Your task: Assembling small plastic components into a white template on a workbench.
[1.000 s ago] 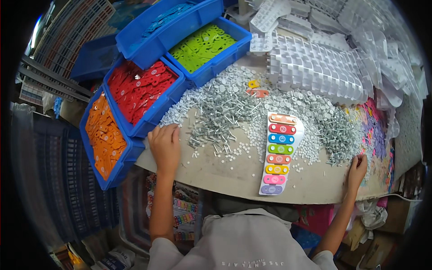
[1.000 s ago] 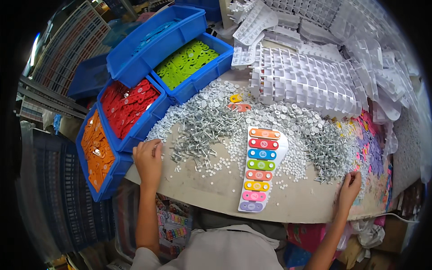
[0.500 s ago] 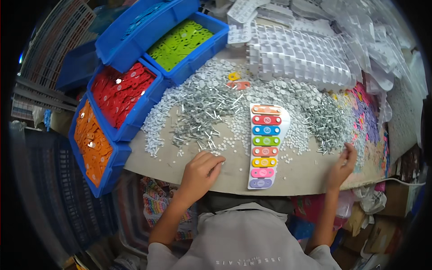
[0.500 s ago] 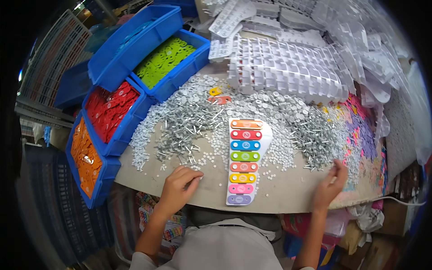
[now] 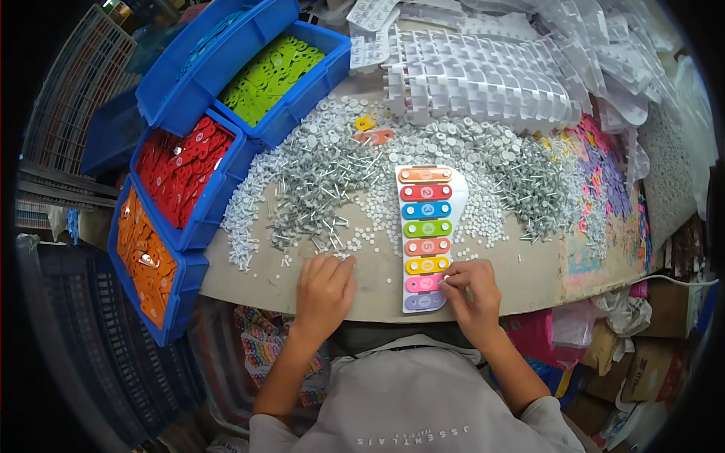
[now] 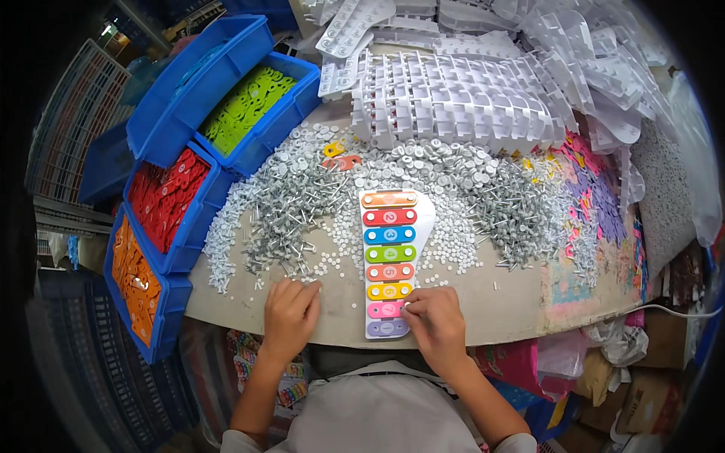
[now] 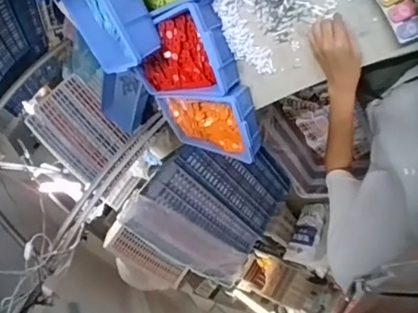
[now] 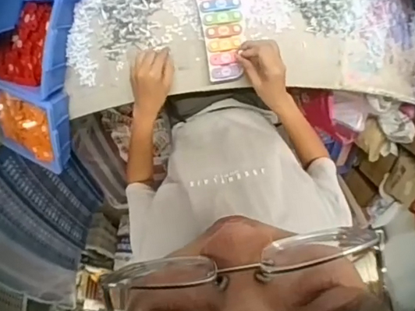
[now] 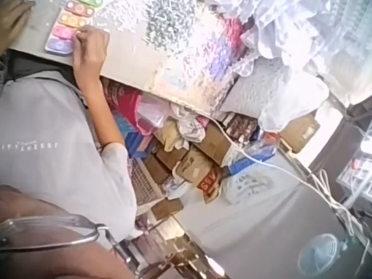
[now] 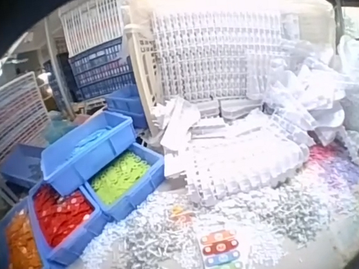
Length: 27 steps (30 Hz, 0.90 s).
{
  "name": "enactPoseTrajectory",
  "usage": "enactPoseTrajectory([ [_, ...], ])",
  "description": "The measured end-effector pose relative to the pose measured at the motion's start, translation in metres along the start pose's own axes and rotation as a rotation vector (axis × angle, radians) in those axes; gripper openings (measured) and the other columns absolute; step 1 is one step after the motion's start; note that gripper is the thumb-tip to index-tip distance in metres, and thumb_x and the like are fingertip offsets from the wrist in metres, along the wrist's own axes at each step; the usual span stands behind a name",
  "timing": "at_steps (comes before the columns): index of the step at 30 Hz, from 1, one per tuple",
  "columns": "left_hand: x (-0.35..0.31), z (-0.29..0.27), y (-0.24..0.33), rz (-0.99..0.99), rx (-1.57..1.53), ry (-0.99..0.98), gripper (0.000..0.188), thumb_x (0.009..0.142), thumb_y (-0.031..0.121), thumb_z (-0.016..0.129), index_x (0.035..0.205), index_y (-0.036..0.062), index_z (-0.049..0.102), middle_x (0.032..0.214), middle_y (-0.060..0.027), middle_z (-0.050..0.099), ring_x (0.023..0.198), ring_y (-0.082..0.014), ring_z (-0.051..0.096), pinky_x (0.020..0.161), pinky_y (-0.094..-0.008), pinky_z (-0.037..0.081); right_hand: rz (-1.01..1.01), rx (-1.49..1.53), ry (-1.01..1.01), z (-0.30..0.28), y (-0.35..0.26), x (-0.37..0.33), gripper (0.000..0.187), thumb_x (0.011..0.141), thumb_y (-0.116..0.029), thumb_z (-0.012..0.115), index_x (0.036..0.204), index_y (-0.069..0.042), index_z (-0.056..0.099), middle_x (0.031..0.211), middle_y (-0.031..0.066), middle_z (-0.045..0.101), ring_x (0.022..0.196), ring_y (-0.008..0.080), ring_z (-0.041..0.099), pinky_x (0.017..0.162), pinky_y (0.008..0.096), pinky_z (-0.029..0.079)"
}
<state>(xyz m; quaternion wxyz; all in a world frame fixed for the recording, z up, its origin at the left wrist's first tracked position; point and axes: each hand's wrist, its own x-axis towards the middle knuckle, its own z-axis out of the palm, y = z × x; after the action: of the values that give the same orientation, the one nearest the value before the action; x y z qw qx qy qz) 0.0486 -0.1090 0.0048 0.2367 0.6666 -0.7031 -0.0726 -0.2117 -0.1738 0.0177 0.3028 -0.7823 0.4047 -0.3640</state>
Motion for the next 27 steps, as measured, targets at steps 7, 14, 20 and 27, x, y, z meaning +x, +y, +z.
enactPoseTrajectory([
  [7,0.003,0.003,0.008,-0.033,-0.047,0.074,0.012,0.081,0.002,0.074,0.092,0.0025,0.070,0.082,-0.0084,0.061,0.080,-0.0299,0.058,0.072,-0.0416,0.047,-0.124,-0.135,-0.052,-0.001,0.002,0.001,0.023,0.076,0.007,0.079,0.088,-0.005,0.063,0.095,0.0104,0.069,0.091,0.0307,0.061,0.078,0.0376,0.049],
  [14,0.005,0.005,0.035,-0.515,-1.179,-0.137,0.009,0.096,0.006,0.068,0.099,-0.0016,0.069,0.084,-0.0040,0.070,0.071,-0.0120,0.062,0.063,-0.0274,0.048,0.647,0.317,-0.160,-0.009,-0.001,0.001,0.016,0.093,-0.005,0.073,0.099,-0.002,0.058,0.082,0.0026,0.063,0.071,0.0060,0.057,0.060,0.0219,0.042],
  [20,0.016,0.014,0.044,-0.723,-1.534,-0.439,0.013,0.099,0.009,0.067,0.106,-0.0011,0.070,0.081,-0.0044,0.071,0.067,-0.0034,0.058,0.057,-0.0169,0.042,0.741,0.439,-0.372,-0.013,0.018,0.000,0.016,0.098,-0.011,0.070,0.102,0.001,0.061,0.082,-0.0020,0.065,0.071,0.0009,0.057,0.060,0.0180,0.042],
  [27,0.013,0.036,0.050,-0.511,-1.352,-0.247,0.027,0.100,0.016,0.068,0.116,-0.0032,0.060,0.075,-0.0024,0.067,0.062,-0.0066,0.056,0.053,-0.0266,0.043,0.754,0.502,-0.398,-0.013,0.019,0.001,0.017,0.098,-0.013,0.070,0.103,0.002,0.064,0.087,-0.0001,0.070,0.075,0.0006,0.060,0.062,0.0162,0.043],
])
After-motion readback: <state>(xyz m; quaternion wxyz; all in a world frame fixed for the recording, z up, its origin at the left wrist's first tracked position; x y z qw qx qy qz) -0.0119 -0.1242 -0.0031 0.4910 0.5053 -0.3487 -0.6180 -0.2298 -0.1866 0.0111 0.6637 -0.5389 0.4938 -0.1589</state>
